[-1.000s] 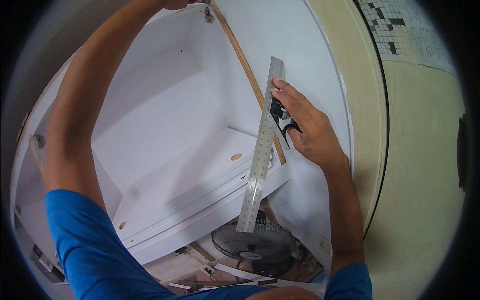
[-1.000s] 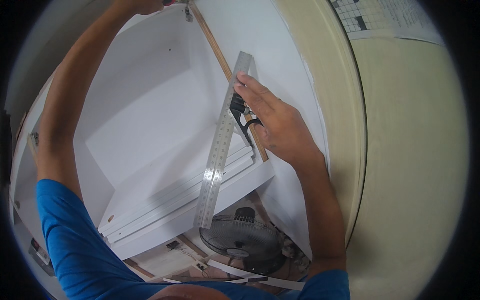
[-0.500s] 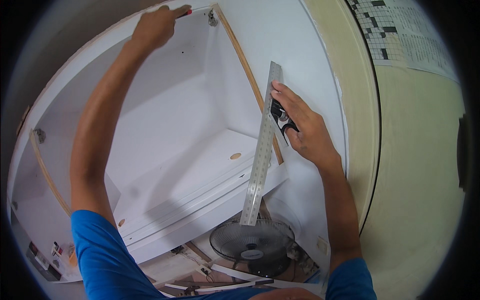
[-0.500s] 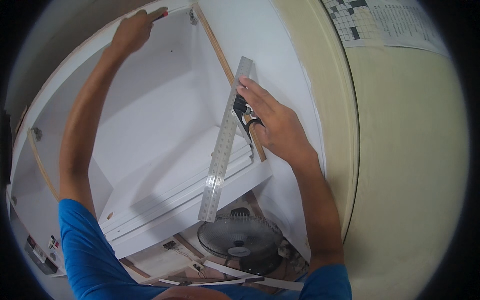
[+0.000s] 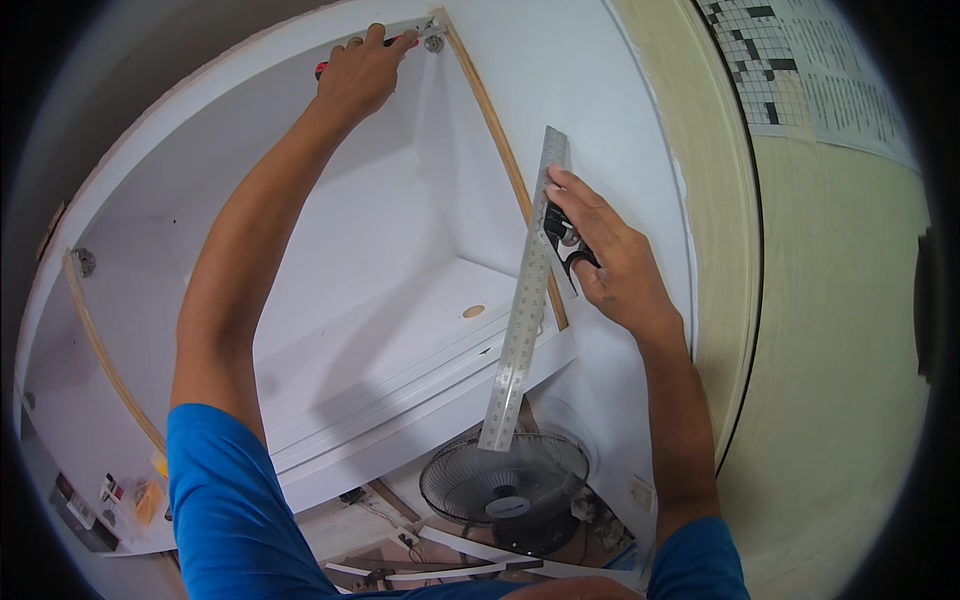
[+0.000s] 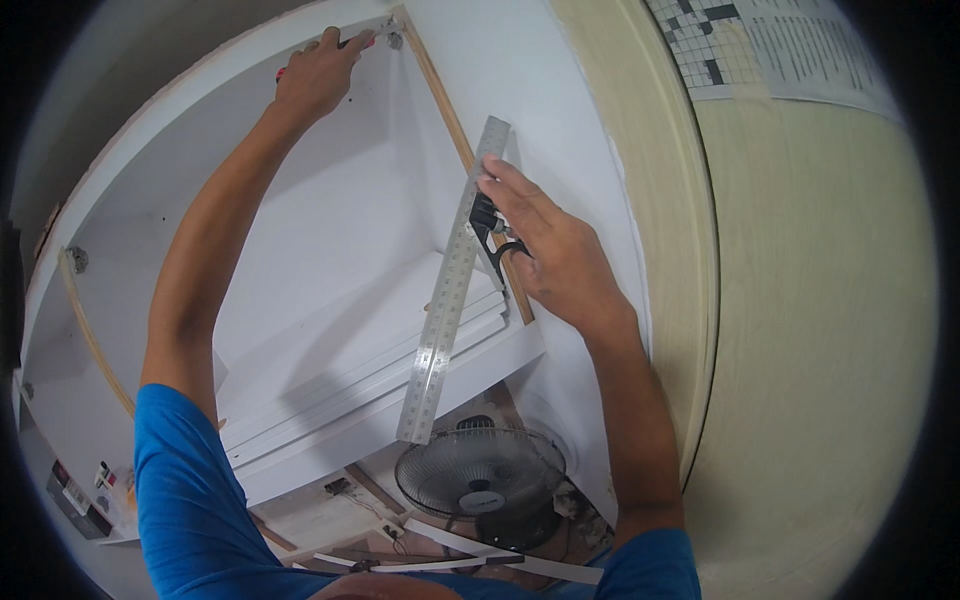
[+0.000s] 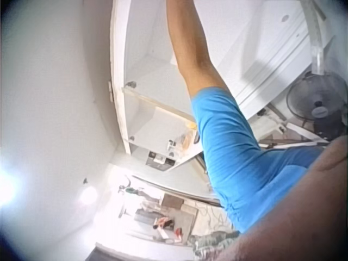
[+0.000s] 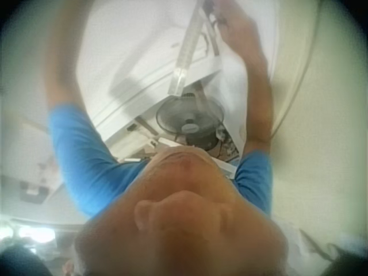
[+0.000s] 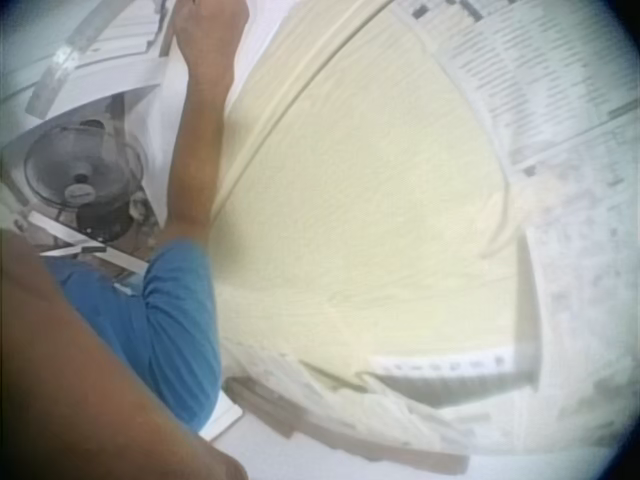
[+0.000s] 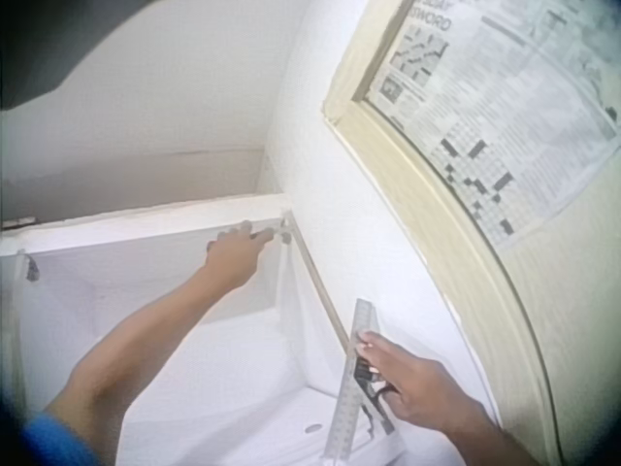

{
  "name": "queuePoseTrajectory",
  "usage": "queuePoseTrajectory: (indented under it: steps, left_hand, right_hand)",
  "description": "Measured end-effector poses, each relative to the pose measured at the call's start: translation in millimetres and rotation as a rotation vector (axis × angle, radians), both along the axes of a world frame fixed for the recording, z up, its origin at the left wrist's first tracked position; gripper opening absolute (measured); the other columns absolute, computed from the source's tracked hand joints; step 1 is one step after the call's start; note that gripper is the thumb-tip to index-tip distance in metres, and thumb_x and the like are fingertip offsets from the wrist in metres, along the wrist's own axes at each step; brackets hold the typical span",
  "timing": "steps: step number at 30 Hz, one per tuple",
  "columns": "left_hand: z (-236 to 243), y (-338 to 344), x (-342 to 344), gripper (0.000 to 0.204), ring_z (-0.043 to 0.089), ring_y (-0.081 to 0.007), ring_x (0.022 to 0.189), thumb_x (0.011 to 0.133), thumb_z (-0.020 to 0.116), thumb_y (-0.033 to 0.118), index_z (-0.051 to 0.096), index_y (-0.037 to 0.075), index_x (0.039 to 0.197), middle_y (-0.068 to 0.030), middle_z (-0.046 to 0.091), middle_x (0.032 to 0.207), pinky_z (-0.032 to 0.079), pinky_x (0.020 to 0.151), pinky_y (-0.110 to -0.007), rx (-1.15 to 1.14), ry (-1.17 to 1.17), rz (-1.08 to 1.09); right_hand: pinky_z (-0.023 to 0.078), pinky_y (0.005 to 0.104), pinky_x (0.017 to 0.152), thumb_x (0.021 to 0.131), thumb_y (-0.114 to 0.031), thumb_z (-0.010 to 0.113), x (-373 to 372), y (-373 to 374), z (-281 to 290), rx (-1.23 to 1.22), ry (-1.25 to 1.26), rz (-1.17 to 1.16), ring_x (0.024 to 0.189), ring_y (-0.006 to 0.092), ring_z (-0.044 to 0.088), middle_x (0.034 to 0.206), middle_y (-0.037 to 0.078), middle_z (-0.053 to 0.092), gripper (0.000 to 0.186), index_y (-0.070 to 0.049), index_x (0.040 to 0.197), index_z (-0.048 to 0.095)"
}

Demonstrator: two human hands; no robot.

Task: The person measures and marks a white cabinet shelf using a metal ruler and a red utility knife, then cuts and fits white trim pieces along the shelf edge. The person repeatedly measures, marks, and cuts trim to fit the cabinet.

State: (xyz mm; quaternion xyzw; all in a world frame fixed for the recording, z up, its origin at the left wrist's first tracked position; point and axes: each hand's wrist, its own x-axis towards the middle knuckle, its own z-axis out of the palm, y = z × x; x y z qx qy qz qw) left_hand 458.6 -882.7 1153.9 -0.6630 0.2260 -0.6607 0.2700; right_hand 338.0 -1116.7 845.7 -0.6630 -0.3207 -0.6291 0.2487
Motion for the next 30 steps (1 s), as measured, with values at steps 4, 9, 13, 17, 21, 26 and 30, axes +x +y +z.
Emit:
queuePoseTrajectory:
  steps: [4, 9, 13, 17, 21, 26, 30]
  left_hand:
    - [0, -3, 6, 0.055, 0.072, -0.0347, 0.097, 0.098, 0.054, 0.005, 0.057, 0.024, 0.149, -0.0155, 0.064, 0.125, 0.056, 0.08, -0.048, 0.016, -0.036, 0.005]
    - [3, -6, 10, 0.054, 0.073, -0.0358, 0.092, 0.097, 0.055, 0.005, 0.058, 0.024, 0.148, -0.0149, 0.065, 0.122, 0.059, 0.079, -0.049, 0.016, -0.013, -0.015]
    - [11, -13, 12, 0.054, 0.073, -0.0369, 0.093, 0.096, 0.056, 0.005, 0.057, 0.023, 0.147, -0.0154, 0.065, 0.121, 0.06, 0.078, -0.05, -0.006, 0.022, -0.027]
    - [19, -6, 5, 0.052, 0.074, -0.0369, 0.094, 0.098, 0.056, 0.006, 0.057, 0.022, 0.147, -0.0156, 0.065, 0.123, 0.061, 0.08, -0.051, 0.013, 0.071, -0.024]
    - [22, -1, -5, 0.049, 0.074, -0.0362, 0.094, 0.1, 0.056, 0.009, 0.056, 0.022, 0.148, -0.0159, 0.065, 0.125, 0.061, 0.08, -0.051, 0.029, 0.092, 0.014]
    - [26, -8, -9, 0.048, 0.074, -0.036, 0.099, 0.106, 0.053, 0.013, 0.054, 0.023, 0.153, -0.0173, 0.065, 0.129, 0.061, 0.086, -0.05, 0.019, 0.126, 0.081]
    - [25, -15, -5, 0.048, 0.074, -0.0355, 0.097, 0.106, 0.053, 0.013, 0.053, 0.022, 0.154, -0.017, 0.065, 0.126, 0.061, 0.086, -0.05, 0.036, 0.086, 0.05]
  right_hand:
    - [0.056, 0.041, 0.112, 0.067, 0.024, 0.055, 2, 1, -1, 0.021, 0.038, 0.055, 0.14, 0.0367, 0.057, 0.159, 0.013, 0.051, 0.087, -0.006, 0.148, 0.054]
    - [0.056, 0.0403, 0.111, 0.067, 0.025, 0.054, 0, 1, -1, 0.032, 0.073, 0.077, 0.14, 0.0359, 0.057, 0.16, 0.013, 0.051, 0.087, -0.006, 0.148, 0.055]
    - [0.054, 0.0396, 0.112, 0.066, 0.024, 0.053, -2, 2, -1, 0.048, 0.073, 0.121, 0.141, 0.0357, 0.056, 0.16, 0.013, 0.051, 0.087, -0.006, 0.148, 0.056]
    - [0.052, 0.0404, 0.115, 0.065, 0.023, 0.051, -4, 2, 0, 0.038, 0.075, 0.101, 0.142, 0.0362, 0.055, 0.159, 0.015, 0.052, 0.087, -0.005, 0.148, 0.056]
    - [0.05, 0.0413, 0.117, 0.065, 0.023, 0.051, -5, 2, 0, 0.033, 0.075, 0.09, 0.142, 0.0369, 0.054, 0.159, 0.015, 0.051, 0.088, -0.005, 0.148, 0.055]
    - [0.052, 0.041, 0.115, 0.07, 0.02, 0.056, -3, 1, 0, 0.02, 0.057, 0.058, 0.141, 0.0357, 0.056, 0.16, 0.013, 0.05, 0.084, -0.006, 0.15, 0.053]
    - [0.056, 0.0398, 0.111, 0.08, 0.016, 0.065, -4, -1, -1, 0.013, 0.059, 0.026, 0.138, 0.0327, 0.059, 0.162, 0.009, 0.048, 0.076, -0.007, 0.151, 0.052]
